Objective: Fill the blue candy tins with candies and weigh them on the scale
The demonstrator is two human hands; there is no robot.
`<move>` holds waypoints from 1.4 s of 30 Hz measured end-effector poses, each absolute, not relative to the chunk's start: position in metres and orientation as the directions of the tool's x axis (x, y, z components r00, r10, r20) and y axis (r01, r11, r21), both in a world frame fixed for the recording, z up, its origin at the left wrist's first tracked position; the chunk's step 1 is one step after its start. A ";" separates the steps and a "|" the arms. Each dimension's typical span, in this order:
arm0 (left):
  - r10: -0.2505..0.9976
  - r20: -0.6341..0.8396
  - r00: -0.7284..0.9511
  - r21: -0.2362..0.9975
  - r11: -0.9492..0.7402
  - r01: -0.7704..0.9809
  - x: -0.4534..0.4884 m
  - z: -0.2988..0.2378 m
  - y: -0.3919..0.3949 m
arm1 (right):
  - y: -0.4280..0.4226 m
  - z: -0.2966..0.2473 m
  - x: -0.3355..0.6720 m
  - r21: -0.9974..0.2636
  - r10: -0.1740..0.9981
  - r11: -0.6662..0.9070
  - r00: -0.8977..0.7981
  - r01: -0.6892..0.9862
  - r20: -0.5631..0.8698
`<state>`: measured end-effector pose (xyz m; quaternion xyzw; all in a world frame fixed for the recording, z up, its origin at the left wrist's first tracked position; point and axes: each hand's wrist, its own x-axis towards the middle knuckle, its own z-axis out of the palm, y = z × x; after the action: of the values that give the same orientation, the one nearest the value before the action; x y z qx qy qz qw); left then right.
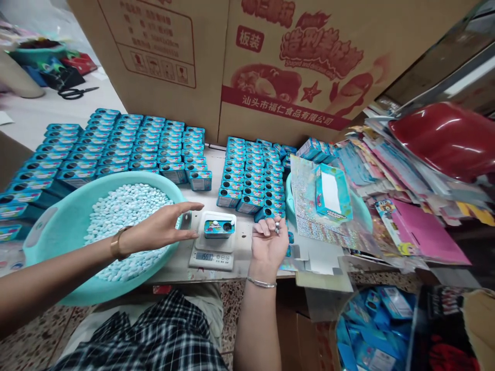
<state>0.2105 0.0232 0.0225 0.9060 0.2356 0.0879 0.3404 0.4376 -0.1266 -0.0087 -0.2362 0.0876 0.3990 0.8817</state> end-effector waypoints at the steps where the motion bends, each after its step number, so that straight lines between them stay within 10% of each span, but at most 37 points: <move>1: 0.484 -0.003 0.875 0.649 -0.665 0.370 0.210 0.022 0.023 | -0.126 -0.009 0.436 -0.353 0.660 0.567 0.667 -0.744 -0.347; 15: 0.393 0.146 0.908 0.329 -0.885 0.330 0.234 0.022 -0.006 | -0.103 0.005 0.411 -0.659 0.589 0.476 0.768 -0.582 -0.251; 32: 0.213 0.209 0.954 0.204 -0.964 0.170 0.252 0.001 0.002 | -0.120 -0.016 0.428 -0.586 0.551 0.495 0.753 -0.642 -0.359; 42: 0.352 0.272 0.896 0.312 -0.913 0.264 0.260 0.014 -0.007 | -0.129 -0.011 0.412 -0.576 0.573 0.530 0.764 -0.622 -0.297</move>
<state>0.2600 -0.0069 0.0143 0.9643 0.1596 0.1631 0.1346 0.4125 -0.1294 -0.0105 -0.3435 0.0356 0.3417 0.8740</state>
